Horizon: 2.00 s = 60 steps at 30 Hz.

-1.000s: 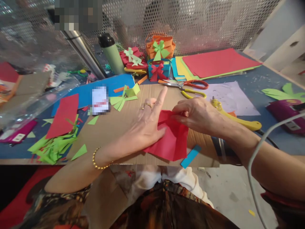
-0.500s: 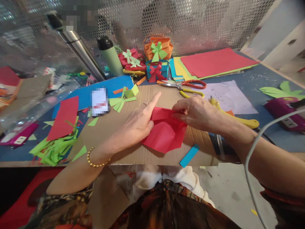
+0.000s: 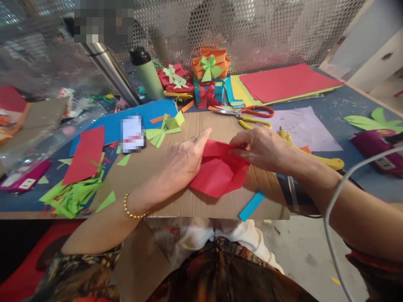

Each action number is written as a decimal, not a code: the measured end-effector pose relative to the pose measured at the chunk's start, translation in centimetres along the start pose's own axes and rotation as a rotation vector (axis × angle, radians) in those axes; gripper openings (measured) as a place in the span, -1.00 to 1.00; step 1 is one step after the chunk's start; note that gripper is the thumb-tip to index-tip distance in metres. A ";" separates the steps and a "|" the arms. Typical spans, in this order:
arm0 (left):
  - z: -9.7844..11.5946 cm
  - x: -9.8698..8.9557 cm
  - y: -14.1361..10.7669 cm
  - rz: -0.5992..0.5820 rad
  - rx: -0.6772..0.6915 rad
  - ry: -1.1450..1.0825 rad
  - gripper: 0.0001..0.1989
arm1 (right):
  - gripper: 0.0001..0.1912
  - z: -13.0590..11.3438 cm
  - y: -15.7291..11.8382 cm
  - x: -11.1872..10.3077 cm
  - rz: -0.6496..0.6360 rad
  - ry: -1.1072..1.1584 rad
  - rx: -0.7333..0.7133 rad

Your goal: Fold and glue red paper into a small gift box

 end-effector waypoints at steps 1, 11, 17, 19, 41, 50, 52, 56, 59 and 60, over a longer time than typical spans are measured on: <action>-0.1 -0.2 0.1 -0.004 -0.004 -0.024 -0.40 | -0.84 0.0 0.0 0.1 0.004 -0.009 -0.005; -0.7 -1.0 1.0 -0.012 -0.075 -0.222 -0.65 | -0.76 -0.9 -0.9 0.2 0.024 -0.222 -0.118; -0.7 -1.8 1.0 -0.117 -0.055 -0.271 -0.65 | -0.74 -0.9 -1.3 0.2 0.047 -0.313 -0.209; -0.7 -2.2 1.0 -0.128 -0.045 -0.250 -0.64 | -0.74 -0.6 -1.3 0.3 0.049 -0.305 -0.217; -0.8 -1.8 0.9 -0.132 -0.029 -0.413 -0.65 | -0.72 1.1 -1.0 0.1 0.030 -0.213 -0.238; -0.7 -1.2 0.9 -0.098 -0.027 -0.489 -0.63 | -0.69 0.7 -1.3 0.4 0.054 -0.245 -0.241; -0.4 -1.1 1.0 -0.073 -0.059 -0.450 -0.77 | -0.69 0.7 -1.4 0.5 0.070 -0.243 -0.243; 0.0 -1.4 1.0 -0.046 -0.108 -0.433 -0.89 | -0.69 0.5 -1.4 0.5 0.055 -0.234 -0.274; 0.1 -1.7 1.0 -0.037 -0.100 -0.409 -0.87 | -0.67 0.6 -1.3 0.4 0.014 -0.242 -0.300; 0.1 -1.8 0.9 -0.040 -0.099 -0.399 -0.88 | -0.67 0.6 -1.2 0.3 0.005 -0.245 -0.307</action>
Point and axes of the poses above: each hand's wrist, its own y-axis towards the middle knuckle, its own x-axis out of the palm, z = x × y, the point moved 1 cm from there along y, towards the middle knuckle, and after that the axes turned 6 degrees about y, right-handed, at the moved point
